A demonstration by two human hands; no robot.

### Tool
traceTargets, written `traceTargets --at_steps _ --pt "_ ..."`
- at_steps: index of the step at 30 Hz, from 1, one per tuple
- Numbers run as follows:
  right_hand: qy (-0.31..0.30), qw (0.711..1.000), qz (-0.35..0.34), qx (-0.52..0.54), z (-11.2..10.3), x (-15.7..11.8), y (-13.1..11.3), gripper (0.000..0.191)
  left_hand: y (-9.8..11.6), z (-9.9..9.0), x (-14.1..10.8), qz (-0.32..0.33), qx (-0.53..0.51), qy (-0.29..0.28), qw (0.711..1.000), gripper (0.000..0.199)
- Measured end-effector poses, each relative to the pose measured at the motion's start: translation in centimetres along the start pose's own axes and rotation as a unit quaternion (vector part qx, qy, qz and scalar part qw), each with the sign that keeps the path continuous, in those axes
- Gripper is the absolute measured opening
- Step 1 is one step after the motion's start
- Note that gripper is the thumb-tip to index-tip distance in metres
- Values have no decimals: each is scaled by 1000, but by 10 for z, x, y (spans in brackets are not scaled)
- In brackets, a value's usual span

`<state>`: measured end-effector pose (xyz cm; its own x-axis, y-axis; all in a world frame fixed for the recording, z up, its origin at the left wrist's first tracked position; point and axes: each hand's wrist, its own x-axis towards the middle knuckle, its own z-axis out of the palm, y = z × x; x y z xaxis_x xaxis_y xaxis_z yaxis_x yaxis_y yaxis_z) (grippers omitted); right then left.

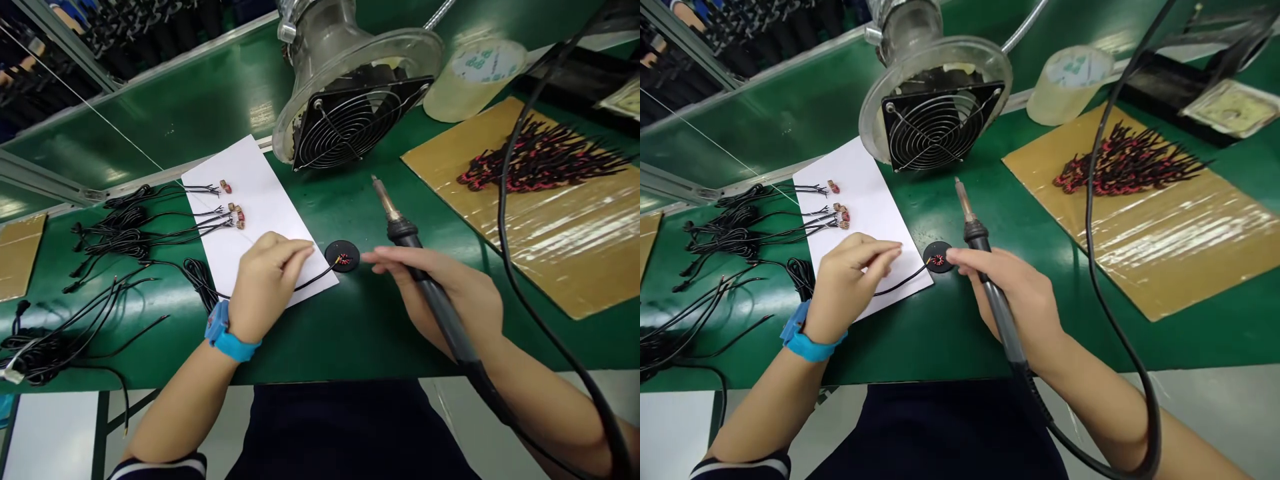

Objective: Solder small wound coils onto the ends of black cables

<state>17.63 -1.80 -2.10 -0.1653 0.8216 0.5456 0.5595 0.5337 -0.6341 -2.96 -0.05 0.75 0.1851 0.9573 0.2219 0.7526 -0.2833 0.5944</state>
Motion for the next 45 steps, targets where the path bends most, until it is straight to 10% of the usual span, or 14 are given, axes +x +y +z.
traceTargets --at_steps 29,45 --pt "-131 987 -58 -72 17 15 8 13 14 17 7 -24 -48 -161 985 19" --pt "-146 989 -15 23 22 13 32 17 7 22 10 -77 -108 -157 979 21"
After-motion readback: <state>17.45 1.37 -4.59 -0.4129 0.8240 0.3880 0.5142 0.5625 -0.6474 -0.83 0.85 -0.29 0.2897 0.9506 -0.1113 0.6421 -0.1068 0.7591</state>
